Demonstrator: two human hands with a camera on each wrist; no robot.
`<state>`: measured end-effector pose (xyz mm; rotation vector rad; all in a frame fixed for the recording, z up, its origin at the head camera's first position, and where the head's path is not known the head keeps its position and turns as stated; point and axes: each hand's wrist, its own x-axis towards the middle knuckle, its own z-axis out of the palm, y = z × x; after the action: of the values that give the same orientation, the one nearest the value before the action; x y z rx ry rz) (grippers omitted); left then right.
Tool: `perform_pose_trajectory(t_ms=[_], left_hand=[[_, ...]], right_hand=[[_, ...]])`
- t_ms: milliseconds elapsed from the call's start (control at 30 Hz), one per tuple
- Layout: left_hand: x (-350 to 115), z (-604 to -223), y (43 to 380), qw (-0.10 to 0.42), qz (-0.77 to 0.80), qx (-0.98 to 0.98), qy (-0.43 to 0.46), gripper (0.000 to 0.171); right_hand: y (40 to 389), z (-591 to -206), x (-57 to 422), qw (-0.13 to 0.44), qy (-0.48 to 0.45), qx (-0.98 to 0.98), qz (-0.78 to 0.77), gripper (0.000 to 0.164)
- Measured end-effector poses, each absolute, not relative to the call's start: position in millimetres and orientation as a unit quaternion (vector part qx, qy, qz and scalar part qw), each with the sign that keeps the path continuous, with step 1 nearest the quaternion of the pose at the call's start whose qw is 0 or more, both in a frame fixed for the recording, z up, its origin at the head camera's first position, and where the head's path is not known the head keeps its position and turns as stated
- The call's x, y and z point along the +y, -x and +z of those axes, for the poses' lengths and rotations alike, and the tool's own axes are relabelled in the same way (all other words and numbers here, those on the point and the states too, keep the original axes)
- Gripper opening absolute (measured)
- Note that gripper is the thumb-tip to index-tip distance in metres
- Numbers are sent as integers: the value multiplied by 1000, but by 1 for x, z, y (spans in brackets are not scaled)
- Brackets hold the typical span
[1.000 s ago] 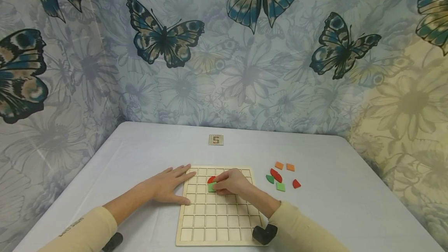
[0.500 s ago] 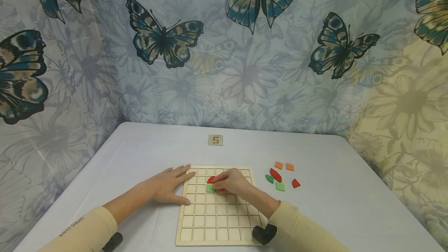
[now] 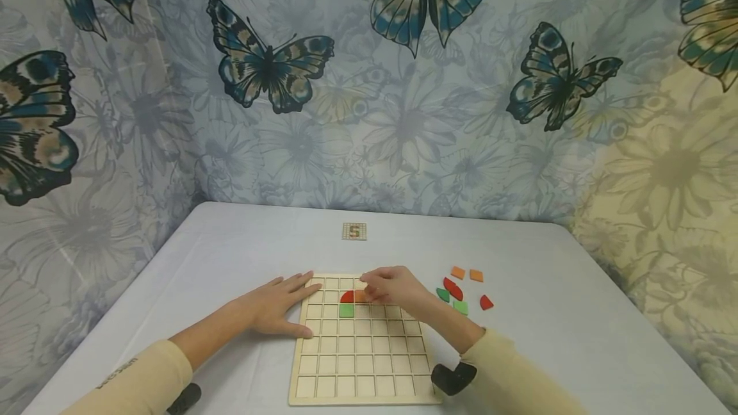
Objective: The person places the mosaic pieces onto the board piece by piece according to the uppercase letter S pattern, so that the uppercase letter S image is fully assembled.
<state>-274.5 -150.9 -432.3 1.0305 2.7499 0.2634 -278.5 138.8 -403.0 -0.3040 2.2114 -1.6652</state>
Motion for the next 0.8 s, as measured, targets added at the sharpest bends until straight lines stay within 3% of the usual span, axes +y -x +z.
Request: perform_pose_trajectory(t_ms=[300, 800], left_hand=[[-152, -433, 275, 96, 88, 927, -351, 96], [-152, -433, 275, 91, 89, 927, -354, 95]], right_hand=[[283, -379, 179, 186, 72, 703, -683, 49], [283, -370, 252, 146, 29, 691, -707, 65]])
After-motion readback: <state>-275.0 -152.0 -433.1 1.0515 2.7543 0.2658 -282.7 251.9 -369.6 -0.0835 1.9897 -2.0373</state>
